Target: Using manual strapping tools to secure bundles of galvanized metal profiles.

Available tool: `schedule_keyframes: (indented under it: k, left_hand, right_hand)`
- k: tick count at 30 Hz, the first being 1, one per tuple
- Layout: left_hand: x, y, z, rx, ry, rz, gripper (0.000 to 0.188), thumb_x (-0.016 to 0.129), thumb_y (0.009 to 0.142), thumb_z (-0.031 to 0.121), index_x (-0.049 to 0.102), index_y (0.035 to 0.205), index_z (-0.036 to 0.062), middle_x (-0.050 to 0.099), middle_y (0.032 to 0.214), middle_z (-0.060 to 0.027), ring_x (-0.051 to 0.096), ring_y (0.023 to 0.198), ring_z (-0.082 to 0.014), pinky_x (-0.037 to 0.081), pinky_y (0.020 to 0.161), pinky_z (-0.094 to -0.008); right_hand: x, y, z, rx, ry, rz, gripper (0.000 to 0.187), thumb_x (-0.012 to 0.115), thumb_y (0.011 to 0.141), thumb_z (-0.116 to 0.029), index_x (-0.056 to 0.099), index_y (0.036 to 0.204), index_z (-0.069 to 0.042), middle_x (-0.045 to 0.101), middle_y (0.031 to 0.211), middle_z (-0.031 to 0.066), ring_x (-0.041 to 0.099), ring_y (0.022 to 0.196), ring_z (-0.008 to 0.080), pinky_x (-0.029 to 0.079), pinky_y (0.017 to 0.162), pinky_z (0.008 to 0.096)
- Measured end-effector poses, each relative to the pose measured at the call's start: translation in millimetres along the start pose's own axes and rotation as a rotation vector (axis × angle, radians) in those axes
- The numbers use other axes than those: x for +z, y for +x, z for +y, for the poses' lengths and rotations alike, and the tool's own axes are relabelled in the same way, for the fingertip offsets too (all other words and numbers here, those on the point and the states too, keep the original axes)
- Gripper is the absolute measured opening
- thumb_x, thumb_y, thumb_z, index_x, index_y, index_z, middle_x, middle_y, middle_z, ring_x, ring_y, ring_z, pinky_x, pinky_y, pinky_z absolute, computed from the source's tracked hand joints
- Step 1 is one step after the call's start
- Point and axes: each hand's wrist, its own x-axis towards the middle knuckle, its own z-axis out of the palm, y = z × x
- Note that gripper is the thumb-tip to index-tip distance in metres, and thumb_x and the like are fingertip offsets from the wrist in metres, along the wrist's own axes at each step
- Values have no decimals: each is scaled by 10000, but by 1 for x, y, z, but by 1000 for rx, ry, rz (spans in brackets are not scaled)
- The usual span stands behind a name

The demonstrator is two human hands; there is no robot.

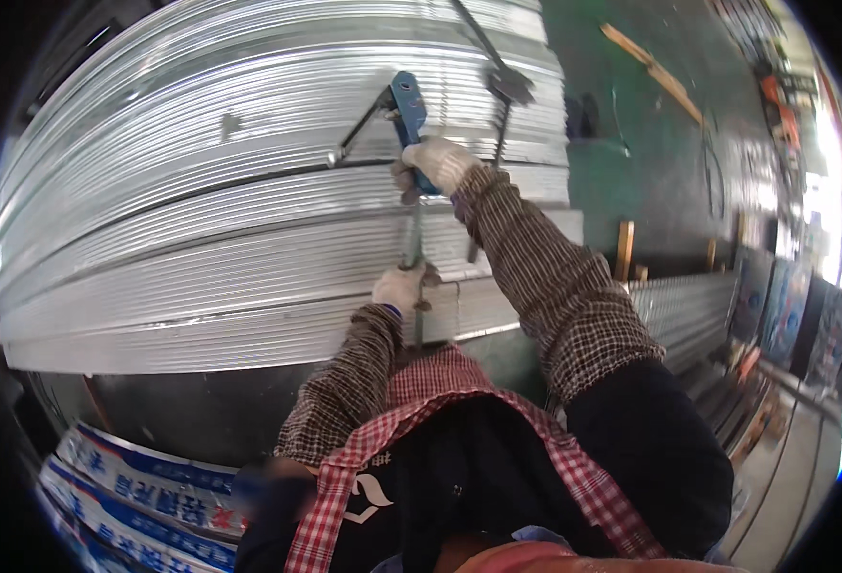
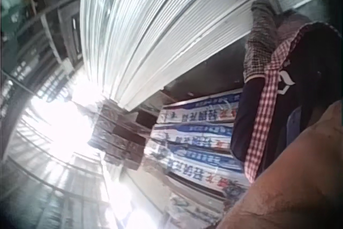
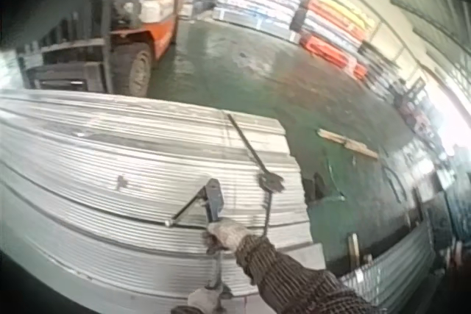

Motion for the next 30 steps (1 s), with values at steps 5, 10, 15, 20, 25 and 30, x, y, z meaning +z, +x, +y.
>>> schedule_keyframes:
  k: [5,10,15,20,25,30]
  left_hand:
    - [7,-20,15,112,116,88,332,514,1026,270,660,1118,-14,724,1086,-104,710,920,-193,615,620,-305]
    - [21,-26,24,-30,-166,148,325,493,1042,263,623,1154,-12,709,1078,-139,705,965,-224,629,626,-348]
    - [34,-11,45,87,-144,130,336,547,1013,246,599,1186,-37,694,1110,-169,717,934,-231,659,687,-387]
    - [26,-3,20,60,-248,178,307,557,999,199,569,1213,-21,697,1109,-184,699,734,-191,658,639,-350]
    - [26,1,22,85,-377,149,261,538,1013,180,586,1171,-22,701,1098,-184,716,941,-289,661,687,-418]
    - [30,1,22,38,-353,163,269,538,1011,171,568,1198,-20,686,1127,-185,719,862,-280,658,658,-397]
  right_hand:
    - [6,-135,93,54,747,249,402,503,977,-131,485,1347,24,621,1141,176,623,940,242,553,868,334]
    - [-48,-185,173,27,621,607,295,470,994,-47,526,1281,-17,623,794,98,580,587,183,494,502,307]
    - [-90,-140,276,149,511,585,293,454,1020,-182,545,1251,-26,664,832,139,653,668,248,525,554,362]
    - [-108,-153,286,240,-415,724,409,515,978,-178,485,1384,-137,662,1171,191,633,1111,300,508,956,344]
    - [-142,-145,226,-61,-205,769,604,600,921,-460,557,1325,-13,670,1194,159,658,1064,258,506,915,350]
    - [-147,-105,160,551,-440,284,579,610,908,-457,597,1274,-9,698,1076,137,672,998,241,504,885,385]
